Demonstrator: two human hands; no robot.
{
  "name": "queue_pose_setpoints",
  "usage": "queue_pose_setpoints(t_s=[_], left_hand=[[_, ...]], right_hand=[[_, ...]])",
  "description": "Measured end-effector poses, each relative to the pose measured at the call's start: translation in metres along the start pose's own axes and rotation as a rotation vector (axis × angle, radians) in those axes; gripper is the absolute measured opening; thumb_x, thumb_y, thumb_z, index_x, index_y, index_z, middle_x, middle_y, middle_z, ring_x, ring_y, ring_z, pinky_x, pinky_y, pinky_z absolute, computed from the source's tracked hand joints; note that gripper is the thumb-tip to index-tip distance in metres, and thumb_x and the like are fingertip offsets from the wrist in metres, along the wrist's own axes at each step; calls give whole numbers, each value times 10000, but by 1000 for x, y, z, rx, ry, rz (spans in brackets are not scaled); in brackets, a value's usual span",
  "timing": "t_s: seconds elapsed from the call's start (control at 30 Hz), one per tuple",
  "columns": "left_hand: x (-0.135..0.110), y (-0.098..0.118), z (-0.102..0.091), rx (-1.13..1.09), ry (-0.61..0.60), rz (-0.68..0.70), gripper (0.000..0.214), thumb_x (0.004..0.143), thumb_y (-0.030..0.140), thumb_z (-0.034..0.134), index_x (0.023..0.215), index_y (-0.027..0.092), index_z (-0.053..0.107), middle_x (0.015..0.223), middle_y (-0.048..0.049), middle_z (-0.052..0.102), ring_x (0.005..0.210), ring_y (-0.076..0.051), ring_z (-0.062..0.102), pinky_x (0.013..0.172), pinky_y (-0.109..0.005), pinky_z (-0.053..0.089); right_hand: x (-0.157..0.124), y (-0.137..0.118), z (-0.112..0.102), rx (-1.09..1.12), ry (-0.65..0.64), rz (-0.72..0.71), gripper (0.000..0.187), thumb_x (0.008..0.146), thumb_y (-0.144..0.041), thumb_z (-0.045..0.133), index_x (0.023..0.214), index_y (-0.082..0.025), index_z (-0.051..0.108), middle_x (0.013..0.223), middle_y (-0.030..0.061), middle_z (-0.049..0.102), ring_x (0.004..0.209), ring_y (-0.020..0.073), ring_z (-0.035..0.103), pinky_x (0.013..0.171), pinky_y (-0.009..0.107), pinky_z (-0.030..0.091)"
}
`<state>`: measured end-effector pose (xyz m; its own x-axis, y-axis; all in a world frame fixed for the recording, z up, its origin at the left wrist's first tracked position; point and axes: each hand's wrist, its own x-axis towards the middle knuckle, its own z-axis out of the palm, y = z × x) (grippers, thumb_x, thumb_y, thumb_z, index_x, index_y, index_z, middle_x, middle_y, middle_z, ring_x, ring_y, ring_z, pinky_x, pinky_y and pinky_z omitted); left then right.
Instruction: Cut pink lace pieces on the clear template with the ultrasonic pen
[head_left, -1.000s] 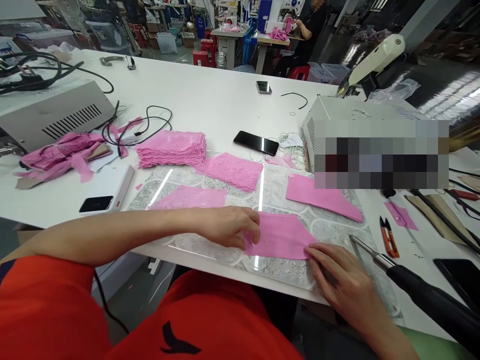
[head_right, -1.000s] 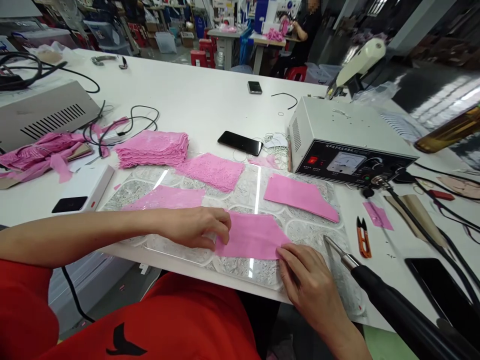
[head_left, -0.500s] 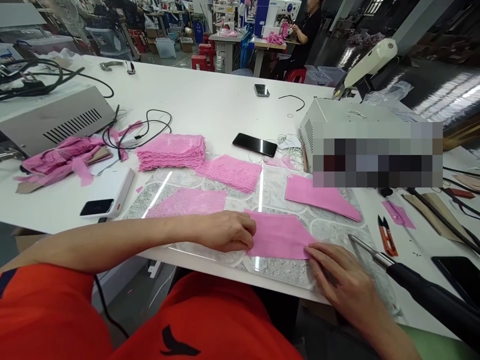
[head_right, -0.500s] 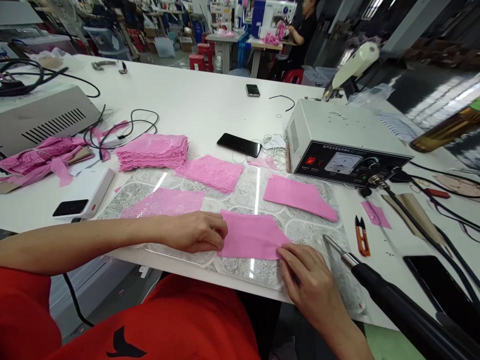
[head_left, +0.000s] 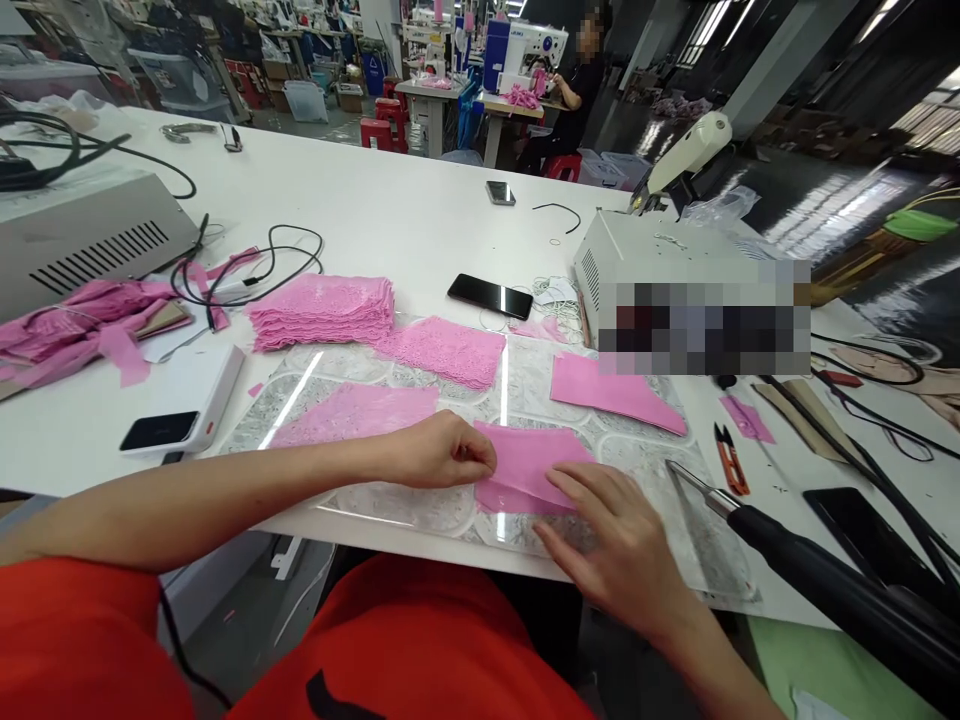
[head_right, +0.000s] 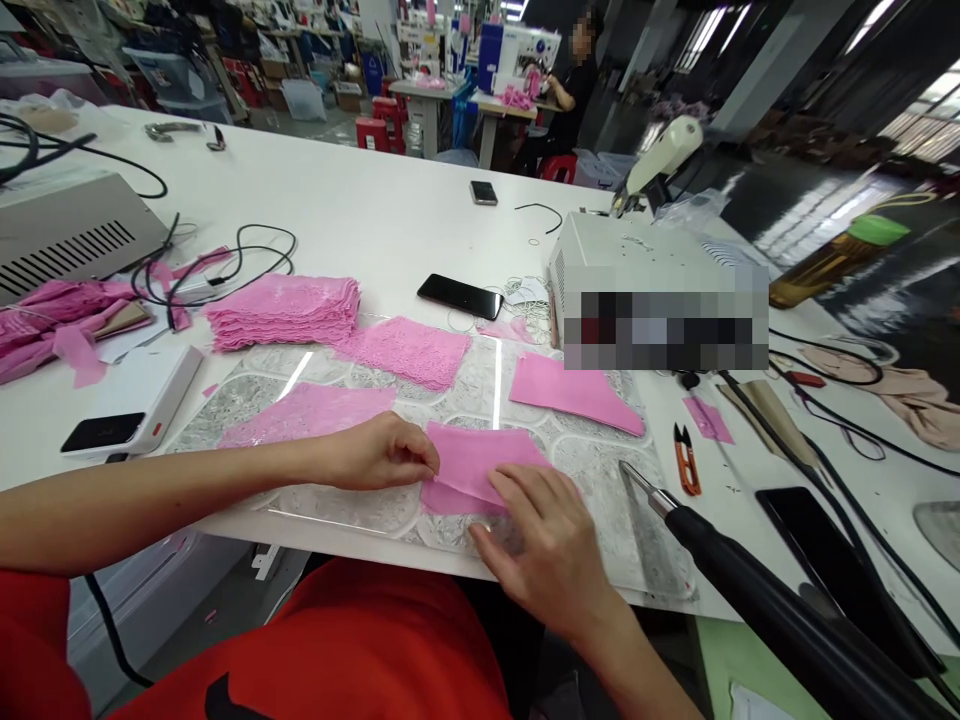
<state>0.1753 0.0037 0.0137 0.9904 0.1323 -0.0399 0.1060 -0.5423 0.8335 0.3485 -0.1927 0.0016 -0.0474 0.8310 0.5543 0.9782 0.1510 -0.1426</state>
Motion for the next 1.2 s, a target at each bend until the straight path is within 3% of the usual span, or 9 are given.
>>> queue_pose_setpoints(t_s=[0.13,0.33,0.47,0.7,0.83,0.93,1.0,1.1,1.2], left_hand=[[1,-1,-4,-33,4,-37,148,818,191,510,743,131,622,686,10,587,619,-88,482,578,-190,367],[0,0,-6,-94,27,-56,82,769,165,521,704,148,569,638,29,513,587,-89,414,543,-200,306],[1,0,-7,-197,30,-84,79,746,136,560,670,151,570,623,33,529,585,-93,439,555,-207,326],[-17,-6,-37,-595,182,-259,328,976,366,383,914,130,603,875,-94,704,818,-170,676,743,-307,524],[-52,-16,-62,-877,335,-391,623,978,621,245,748,139,566,705,-100,677,717,-190,679,690,-332,548],[-80,-24,-73,-1011,423,-518,678,924,709,313,669,142,582,628,-79,655,630,-177,650,619,-306,542],[-93,-29,-75,-956,465,-568,572,909,639,437,695,140,615,649,-61,669,617,-162,641,601,-284,535],[-106,-37,-73,-843,506,-620,301,817,424,644,705,145,632,634,-22,661,563,-134,602,539,-240,487],[-110,-40,-69,-717,509,-624,199,767,326,659,680,148,640,602,-2,630,507,-110,537,468,-210,398]], right_hand=[[5,7,15,-105,31,33,144,875,-154,566,984,-180,657,925,70,715,849,191,643,785,347,533],[-5,51,9,-202,-34,134,146,887,-174,531,893,-200,675,874,55,713,822,196,655,716,335,533],[22,55,3,-177,-5,142,154,893,-208,528,857,-211,678,845,28,720,648,140,644,584,276,517],[127,-7,26,71,103,-181,159,884,-140,540,881,-205,685,864,36,731,756,133,687,648,242,553],[175,-61,62,277,-27,-424,215,904,-136,495,825,-192,687,875,55,731,792,139,687,696,257,574],[192,-85,83,474,-94,-544,209,909,-148,491,835,-180,684,932,69,729,873,143,684,758,268,582],[195,-84,89,570,-119,-467,176,899,-153,512,898,-182,686,972,66,725,890,135,679,750,258,576],[184,-60,84,531,-220,-141,144,864,-168,543,861,-197,684,811,22,701,666,106,623,578,234,512],[160,-35,73,371,-501,122,153,849,-247,551,753,-203,661,710,7,664,580,109,554,547,257,450]])
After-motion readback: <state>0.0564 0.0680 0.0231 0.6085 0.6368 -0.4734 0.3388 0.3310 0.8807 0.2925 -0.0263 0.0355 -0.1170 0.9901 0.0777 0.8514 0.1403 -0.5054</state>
